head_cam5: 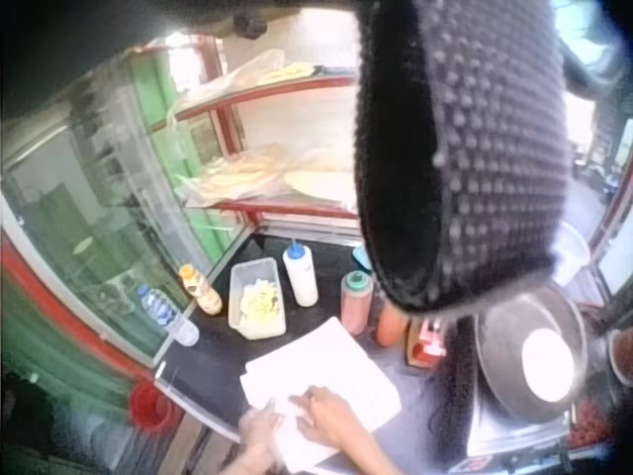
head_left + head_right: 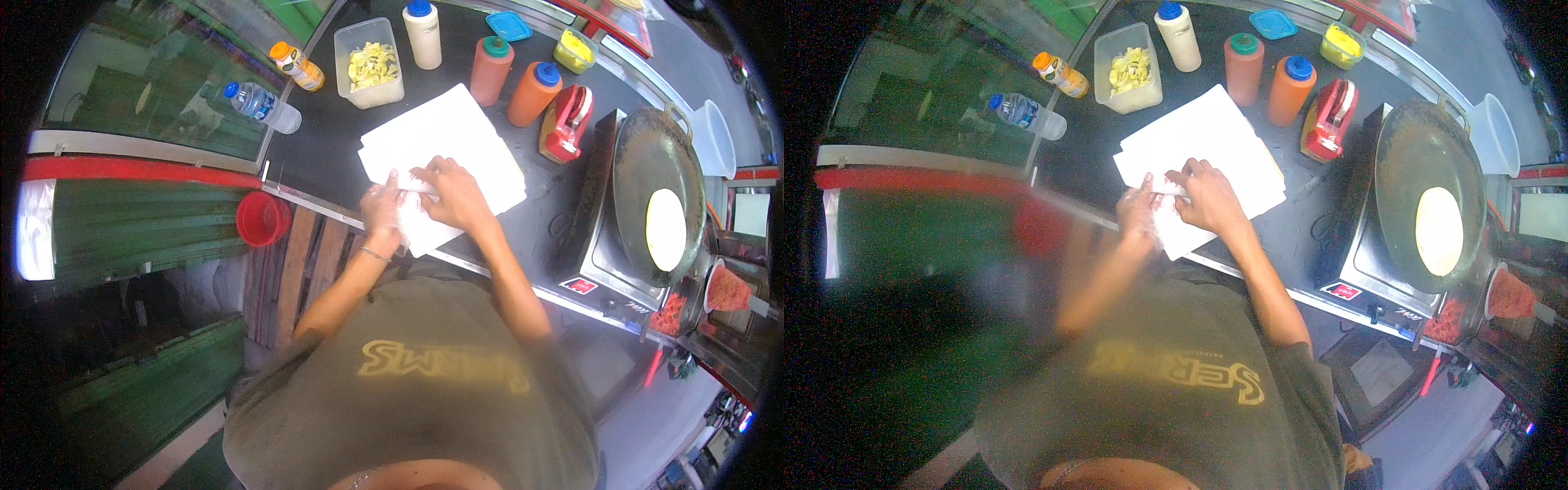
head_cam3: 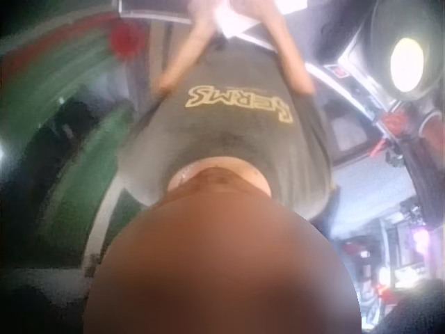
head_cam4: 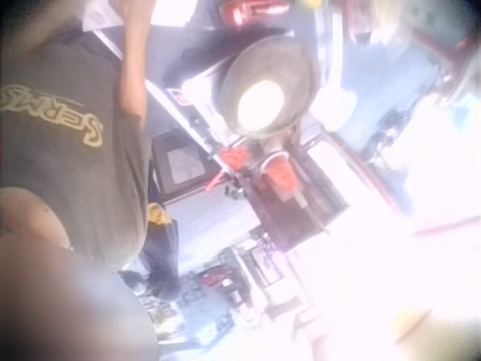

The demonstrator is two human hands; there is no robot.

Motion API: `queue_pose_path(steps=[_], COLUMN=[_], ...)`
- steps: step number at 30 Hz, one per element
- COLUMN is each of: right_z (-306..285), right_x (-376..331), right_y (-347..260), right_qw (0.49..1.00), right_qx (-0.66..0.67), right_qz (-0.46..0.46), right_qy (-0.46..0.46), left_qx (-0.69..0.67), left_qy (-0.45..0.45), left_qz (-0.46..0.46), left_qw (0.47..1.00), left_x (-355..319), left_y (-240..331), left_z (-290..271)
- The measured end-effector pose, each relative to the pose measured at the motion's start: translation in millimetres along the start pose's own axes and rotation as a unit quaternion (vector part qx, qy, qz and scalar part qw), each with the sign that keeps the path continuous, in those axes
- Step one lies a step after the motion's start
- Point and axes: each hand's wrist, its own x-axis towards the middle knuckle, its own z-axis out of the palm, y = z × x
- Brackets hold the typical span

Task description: The person assembles a street food item by placing a cooked crepe onto a paper wrapper, adding shredded egg, meat, and sauces, then folding the wrapper. The process is repeated for a second item.

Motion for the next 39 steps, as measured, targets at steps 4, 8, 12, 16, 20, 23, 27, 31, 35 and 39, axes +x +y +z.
queue_pose_path(steps=[4, 8, 12, 16, 20, 23, 27, 31, 35, 39], right_z=[3, -1, -5, -2, -7, -24, -34, -17, 3, 8], right_x=[-2, 5, 3, -15, -15, 11, 53, 57, 34, 36], right_y=[-1, 2, 4, 2, 8, 23, 35, 26, 13, 8], right_qw=[1.000, 0.998, 0.997, 0.982, 0.990, 0.996, 0.993, 0.965, 0.977, 0.981], right_qx=[0.019, 0.030, 0.069, -0.069, -0.037, 0.009, -0.013, -0.204, -0.086, -0.131], right_qz=[-0.011, 0.037, 0.019, -0.151, -0.120, -0.086, -0.095, -0.149, -0.193, -0.139], right_qy=[0.010, -0.051, 0.004, 0.086, 0.063, -0.004, -0.071, 0.075, 0.034, 0.028], left_qx=[0.318, 0.461, 0.592, 0.573, 0.496, 0.479, 0.548, 0.586, 0.573, 0.566], left_qy=[-0.042, -0.095, -0.154, -0.201, -0.164, -0.142, -0.096, -0.077, -0.101, -0.121], left_qz=[0.248, 0.505, 0.520, 0.491, 0.501, 0.299, 0.334, 0.364, 0.309, 0.262], left_qw=[0.914, 0.724, 0.596, 0.624, 0.690, 0.813, 0.761, 0.720, 0.753, 0.772], left_x=[-9, -11, -8, -4, 2, 9, 30, 60, 82, 89], left_y=[-5, 15, 34, 37, 36, 46, 74, 90, 94, 99], left_z=[-11, -7, -8, -27, -33, -21, -3, 9, 13, 15])
